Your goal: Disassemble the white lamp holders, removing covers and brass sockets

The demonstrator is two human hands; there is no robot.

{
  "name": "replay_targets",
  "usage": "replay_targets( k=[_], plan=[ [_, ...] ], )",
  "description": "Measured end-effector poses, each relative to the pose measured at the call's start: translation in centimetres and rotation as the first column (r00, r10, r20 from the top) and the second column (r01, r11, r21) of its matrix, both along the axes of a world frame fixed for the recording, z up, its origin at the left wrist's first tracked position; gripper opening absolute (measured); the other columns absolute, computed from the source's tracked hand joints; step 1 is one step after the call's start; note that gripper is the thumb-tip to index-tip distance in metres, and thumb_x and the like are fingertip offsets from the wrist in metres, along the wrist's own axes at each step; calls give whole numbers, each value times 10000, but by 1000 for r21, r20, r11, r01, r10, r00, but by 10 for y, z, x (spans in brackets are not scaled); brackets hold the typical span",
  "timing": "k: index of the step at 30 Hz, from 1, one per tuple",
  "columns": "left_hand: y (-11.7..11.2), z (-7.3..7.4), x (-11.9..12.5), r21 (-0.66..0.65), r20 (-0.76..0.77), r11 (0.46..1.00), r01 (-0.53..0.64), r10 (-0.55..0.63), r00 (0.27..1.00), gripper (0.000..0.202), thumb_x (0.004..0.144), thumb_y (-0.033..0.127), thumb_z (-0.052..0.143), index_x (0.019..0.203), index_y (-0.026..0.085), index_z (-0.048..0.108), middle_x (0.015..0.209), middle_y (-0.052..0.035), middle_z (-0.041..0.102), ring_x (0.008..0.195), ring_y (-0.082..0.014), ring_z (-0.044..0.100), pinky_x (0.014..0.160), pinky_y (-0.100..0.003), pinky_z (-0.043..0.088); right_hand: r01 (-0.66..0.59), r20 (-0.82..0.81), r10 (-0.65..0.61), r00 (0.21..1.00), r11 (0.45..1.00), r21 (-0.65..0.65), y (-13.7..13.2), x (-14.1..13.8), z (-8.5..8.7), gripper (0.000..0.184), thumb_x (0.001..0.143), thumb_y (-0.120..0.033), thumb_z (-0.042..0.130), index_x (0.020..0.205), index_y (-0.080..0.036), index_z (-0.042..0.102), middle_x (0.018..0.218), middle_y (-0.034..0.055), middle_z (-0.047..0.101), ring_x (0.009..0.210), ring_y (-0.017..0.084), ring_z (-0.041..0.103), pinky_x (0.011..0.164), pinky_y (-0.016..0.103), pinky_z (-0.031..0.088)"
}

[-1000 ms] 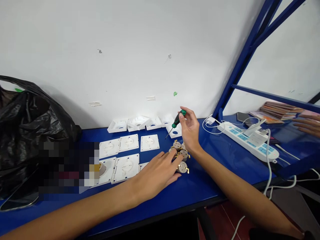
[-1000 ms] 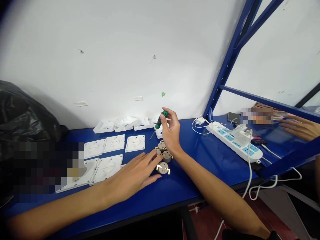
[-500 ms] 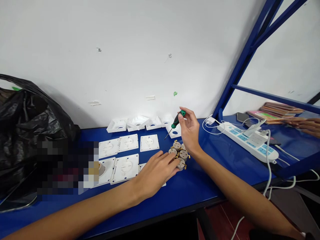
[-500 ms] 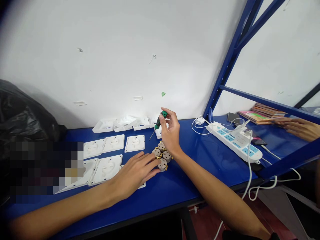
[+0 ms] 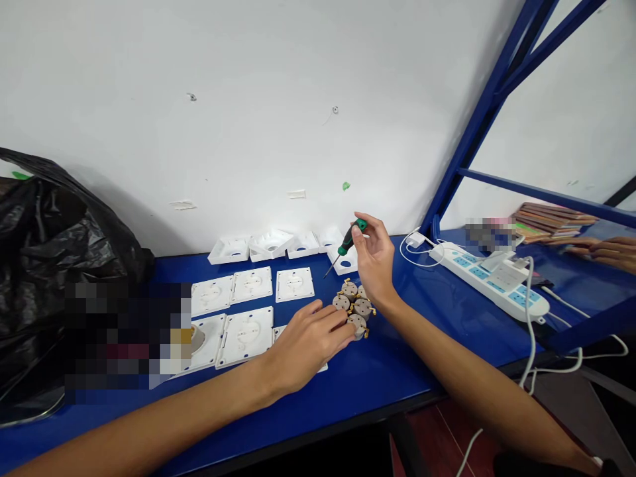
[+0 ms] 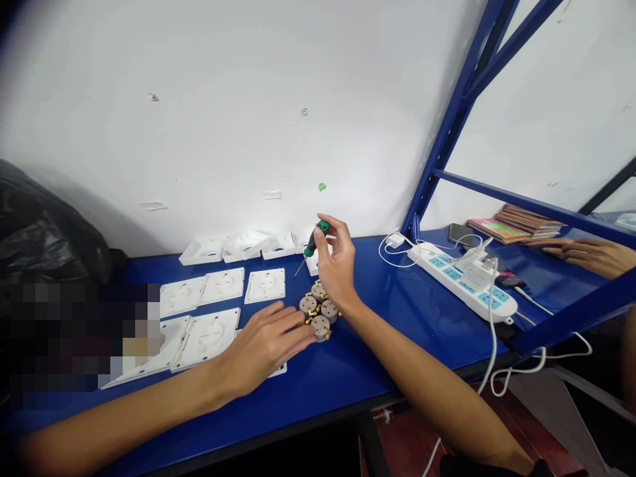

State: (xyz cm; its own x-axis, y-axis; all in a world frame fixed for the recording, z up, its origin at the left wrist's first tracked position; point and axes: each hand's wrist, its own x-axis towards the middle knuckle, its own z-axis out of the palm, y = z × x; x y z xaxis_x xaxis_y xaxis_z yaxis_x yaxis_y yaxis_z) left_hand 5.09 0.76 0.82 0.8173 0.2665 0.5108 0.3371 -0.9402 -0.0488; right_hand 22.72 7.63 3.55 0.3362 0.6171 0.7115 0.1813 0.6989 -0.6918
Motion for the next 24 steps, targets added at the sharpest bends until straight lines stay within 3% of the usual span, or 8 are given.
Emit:
replay_targets(
  k=[7, 14, 21, 24],
  plan=[
    [2, 0, 1, -55, -3, 998, -5, 5, 1000, 296, 1124, 252, 444, 947, 186, 671, 852, -8, 665, 738, -167, 593, 700, -322, 358, -23, -38, 23, 999, 1000, 0, 0, 1, 0, 229, 984, -343, 643, 1201, -279, 681, 1063, 44, 665, 922, 173, 641, 777, 339, 560],
    [2, 4, 2, -30, 28, 1000, 2, -1, 1000, 294, 1129, 274, 425, 976, 171, 654, 871, -15, 671, 742, -178, 611, 691, -325, 386, -7, -11, 7, 1000, 1000, -2, -2, 0, 1, 229, 986, -353, 642, 1197, -269, 678, 1021, 36, 655, 889, 168, 637, 748, 325, 571],
    [-3, 12, -60, 53, -42, 997, -53, 56, 998, 294, 1117, 374, 453, 1058, 165, 652, 914, -42, 657, 816, -216, 634, 811, -375, 455, 16, -1, -16, 1000, 1000, 8, -10, -2, 7, 212, 980, -358, 658, 1175, -278, 685, 930, 10, 619, 826, 153, 628, 713, 301, 576],
    [-8, 7, -83, 26, -90, 993, -114, 116, 989, 414, 1075, 532, 493, 1144, 157, 653, 1021, -91, 680, 917, -267, 652, 909, -443, 460, -12, 44, 11, 999, 1000, 9, -23, -11, 10, 186, 987, -314, 652, 1168, -304, 695, 938, 13, 612, 816, 159, 622, 695, 310, 572]
  ],
)
